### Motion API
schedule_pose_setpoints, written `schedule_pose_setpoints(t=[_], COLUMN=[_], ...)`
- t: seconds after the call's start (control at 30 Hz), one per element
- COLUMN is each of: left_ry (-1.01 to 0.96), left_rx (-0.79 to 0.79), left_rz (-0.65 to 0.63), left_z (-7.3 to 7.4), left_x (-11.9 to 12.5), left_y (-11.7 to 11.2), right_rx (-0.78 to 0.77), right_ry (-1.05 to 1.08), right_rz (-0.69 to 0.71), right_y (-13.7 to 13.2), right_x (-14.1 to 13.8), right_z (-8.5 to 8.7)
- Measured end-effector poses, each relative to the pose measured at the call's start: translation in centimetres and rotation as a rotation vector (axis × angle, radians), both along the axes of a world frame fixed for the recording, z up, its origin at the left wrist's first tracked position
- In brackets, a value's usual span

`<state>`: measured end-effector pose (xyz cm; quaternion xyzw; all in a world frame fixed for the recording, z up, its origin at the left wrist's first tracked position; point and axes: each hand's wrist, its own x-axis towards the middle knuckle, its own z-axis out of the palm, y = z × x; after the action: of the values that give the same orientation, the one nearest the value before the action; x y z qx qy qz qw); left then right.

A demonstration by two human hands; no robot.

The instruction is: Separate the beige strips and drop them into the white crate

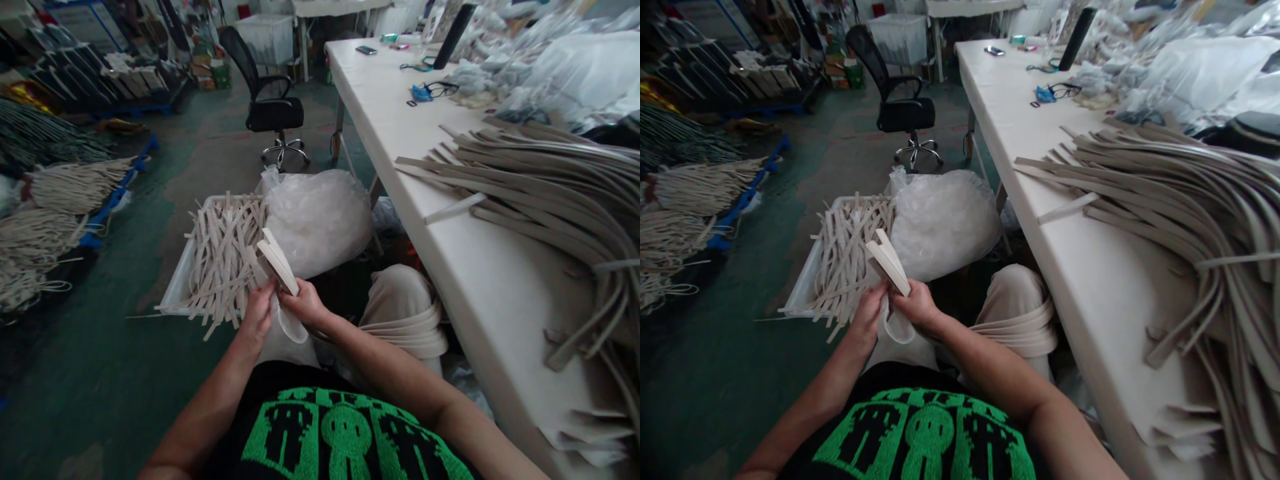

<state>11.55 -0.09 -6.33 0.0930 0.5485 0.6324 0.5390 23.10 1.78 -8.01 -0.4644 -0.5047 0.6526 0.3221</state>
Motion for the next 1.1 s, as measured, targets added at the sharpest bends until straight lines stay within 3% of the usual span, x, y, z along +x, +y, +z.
schedule_pose_setpoints(t=[0.1,0.2,0.33,0.47,0.63,0.93,1.1], left_ry=[0.057,0.171,0.244,0.330,0.572,0.722,0.712], left_rx=[0.002,-0.047,-0.158,-0.200,-0.193,-0.201,-0.188], left_rz=[0.025,0.018,-0.156,-0.305,-0.513,-0.539,-0.566], left_z=[0.4,1.5,2.4,2.0,1.5,3.5,3.0], left_x=[-0.8,-3.0,-4.5,-3.4,-2.7,-3.5,-3.5], left_y=[-0.1,-0.5,-1.9,-3.2,-3.6,-2.7,-2.8], right_rx=[-0.034,-0.101,-0.089,-0.112,-0.131,-0.061,-0.025], right_ry=[0.036,0.083,0.133,0.162,0.133,0.174,0.091], right_rz=[0.022,-0.044,-0.073,0.011,0.061,0.156,0.111], right_y=[1.1,2.9,4.8,4.8,4.3,4.4,4.4], right_x=[1.0,2.4,3.5,3.1,2.8,3.7,3.5], right_z=[1.0,2.2,3.3,3.7,4.0,4.6,4.4])
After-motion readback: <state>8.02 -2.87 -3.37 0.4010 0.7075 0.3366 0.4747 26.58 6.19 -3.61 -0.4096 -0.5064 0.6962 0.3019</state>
